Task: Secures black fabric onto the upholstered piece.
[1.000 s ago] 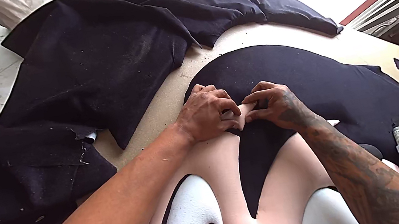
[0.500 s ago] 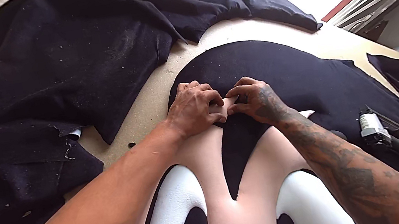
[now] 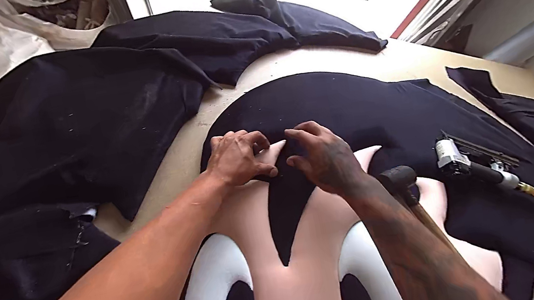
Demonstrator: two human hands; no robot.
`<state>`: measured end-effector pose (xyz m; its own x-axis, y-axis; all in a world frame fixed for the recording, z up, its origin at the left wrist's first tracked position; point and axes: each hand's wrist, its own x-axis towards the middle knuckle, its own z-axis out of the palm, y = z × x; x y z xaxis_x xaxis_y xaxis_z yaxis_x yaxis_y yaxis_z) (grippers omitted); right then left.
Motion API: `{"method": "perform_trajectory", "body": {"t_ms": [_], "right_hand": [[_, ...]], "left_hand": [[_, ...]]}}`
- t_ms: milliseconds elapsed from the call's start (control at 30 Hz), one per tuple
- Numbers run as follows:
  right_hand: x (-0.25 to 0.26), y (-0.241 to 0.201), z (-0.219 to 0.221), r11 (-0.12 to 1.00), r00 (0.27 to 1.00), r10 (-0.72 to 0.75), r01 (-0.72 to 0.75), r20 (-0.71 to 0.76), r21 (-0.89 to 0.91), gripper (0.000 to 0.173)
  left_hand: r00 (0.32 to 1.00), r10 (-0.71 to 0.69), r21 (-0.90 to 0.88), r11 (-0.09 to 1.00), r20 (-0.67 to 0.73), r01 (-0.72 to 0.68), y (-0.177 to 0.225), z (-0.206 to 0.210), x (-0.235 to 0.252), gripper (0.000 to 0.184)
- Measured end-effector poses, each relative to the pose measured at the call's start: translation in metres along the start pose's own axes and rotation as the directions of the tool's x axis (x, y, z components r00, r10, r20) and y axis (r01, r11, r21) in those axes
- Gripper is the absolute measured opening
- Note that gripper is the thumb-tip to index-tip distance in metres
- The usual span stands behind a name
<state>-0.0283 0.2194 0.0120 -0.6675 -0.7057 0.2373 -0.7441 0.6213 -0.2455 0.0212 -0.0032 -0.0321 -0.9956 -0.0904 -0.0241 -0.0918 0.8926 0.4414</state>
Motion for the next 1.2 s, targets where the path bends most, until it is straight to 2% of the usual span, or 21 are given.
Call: {"method": "perform_trajectory", "body": {"t_ms": [67, 133, 200, 233, 267, 333, 367, 433, 500, 567, 600, 667, 800, 867, 900, 1033, 1067, 1133, 1167, 1200], "right_hand": [[-0.058, 0.005, -0.041, 0.976, 0.985, 0.137, -0.153, -0.107, -0.156, 0.044], [-0.129, 0.028, -0.071, 0.864, 0.909, 0.378, -0.415, -0.176, -0.287, 0.055], [-0.197, 0.048, -0.081, 0.722, 0.788, 0.603, -0.606, -0.124, -0.334, 0.074], [-0.221, 0.054, -0.078, 0.678, 0.727, 0.684, -0.661, -0.052, -0.322, 0.074], [-0.237, 0.058, -0.069, 0.644, 0.682, 0.731, -0.697, -0.015, -0.316, 0.066], [-0.251, 0.062, -0.058, 0.631, 0.689, 0.721, -0.696, -0.073, -0.341, 0.044], [-0.248, 0.061, -0.062, 0.641, 0.704, 0.704, -0.685, -0.091, -0.346, 0.039], [-0.23, 0.051, -0.077, 0.749, 0.796, 0.597, -0.597, -0.097, -0.288, 0.038], [-0.198, 0.038, -0.081, 0.888, 0.896, 0.422, -0.439, -0.136, -0.136, 0.048], [-0.156, 0.027, -0.071, 0.95, 0.945, 0.311, -0.307, -0.103, 0.053, 0.054], [-0.135, 0.025, -0.063, 0.949, 0.954, 0.298, -0.291, -0.044, 0.12, 0.055], [-0.095, 0.024, -0.047, 0.943, 0.949, 0.309, -0.315, 0.061, 0.11, 0.053], [-0.058, 0.018, -0.018, 0.952, 0.952, 0.295, -0.286, 0.086, -0.109, 0.048], [-0.052, 0.019, -0.012, 0.938, 0.938, 0.31, -0.275, 0.156, -0.21, 0.047], [-0.053, 0.019, -0.015, 0.938, 0.941, 0.305, -0.271, 0.144, -0.216, 0.048], [-0.062, 0.004, -0.029, 0.973, 0.979, 0.193, -0.2, -0.069, -0.116, 0.055], [-0.064, 0.001, -0.025, 0.973, 0.98, 0.191, -0.196, -0.052, -0.118, 0.054], [-0.066, 0.001, -0.017, 0.956, 0.959, 0.264, -0.246, 0.104, -0.16, 0.051], [-0.067, 0.002, -0.016, 0.95, 0.946, 0.296, -0.277, 0.133, -0.144, 0.05], [-0.07, 0.002, -0.02, 0.953, 0.951, 0.293, -0.283, 0.098, -0.105, 0.052]], "left_hand": [[0.996, -0.056, 0.051, 0.997, 0.068, 0.053, 0.009, -0.004, 0.003, 0.064], [0.993, -0.103, 0.085, 0.992, 0.064, 0.097, 0.013, -0.007, -0.001, 0.065], [0.994, -0.108, 0.053, 0.993, -0.014, 0.109, 0.01, -0.001, -0.009, 0.063], [0.992, -0.103, 0.028, 0.994, -0.068, 0.105, 0.009, 0.004, -0.014, 0.062], [0.988, -0.095, 0.012, 0.995, -0.124, 0.097, 0.007, 0.011, -0.019, 0.062], [0.974, -0.09, 0.0, 0.996, -0.21, 0.092, 0.008, 0.019, -0.026, 0.057], [0.967, -0.094, -0.006, 0.995, -0.235, 0.096, 0.008, 0.022, -0.029, 0.055], [0.961, -0.103, -0.009, 0.995, -0.257, 0.104, 0.008, 0.024, -0.033, 0.051], [0.963, -0.101, -0.007, 0.995, -0.251, 0.103, 0.008, 0.025, -0.034, 0.049], [0.967, -0.102, 0.0, 0.994, -0.235, 0.105, 0.009, 0.023, -0.033, 0.047], [0.969, -0.103, 0.006, 0.994, -0.225, 0.107, 0.009, 0.023, -0.033, 0.046], [0.975, -0.114, 0.031, 0.992, -0.191, 0.122, 0.011, 0.018, -0.032, 0.046], [0.985, -0.147, 0.078, 0.985, -0.089, 0.154, 0.016, 0.009, -0.03, 0.048], [0.987, -0.149, 0.082, 0.985, -0.063, 0.154, 0.016, 0.008, -0.029, 0.049], [0.987, -0.148, 0.084, 0.985, -0.056, 0.152, 0.017, 0.007, -0.028, 0.05], [0.989, -0.139, 0.095, 0.985, -0.047, 0.143, 0.015, 0.006, -0.029, 0.052], [0.99, -0.135, 0.095, 0.986, -0.045, 0.138, 0.015, 0.006, -0.029, 0.052], [0.99, -0.133, 0.087, 0.987, -0.035, 0.136, 0.015, 0.005, -0.028, 0.053], [0.991, -0.133, 0.089, 0.987, -0.02, 0.134, 0.017, 0.003, -0.027, 0.053], [0.992, -0.13, 0.099, 0.987, -0.002, 0.129, 0.018, -0.001, -0.026, 0.054]]}}
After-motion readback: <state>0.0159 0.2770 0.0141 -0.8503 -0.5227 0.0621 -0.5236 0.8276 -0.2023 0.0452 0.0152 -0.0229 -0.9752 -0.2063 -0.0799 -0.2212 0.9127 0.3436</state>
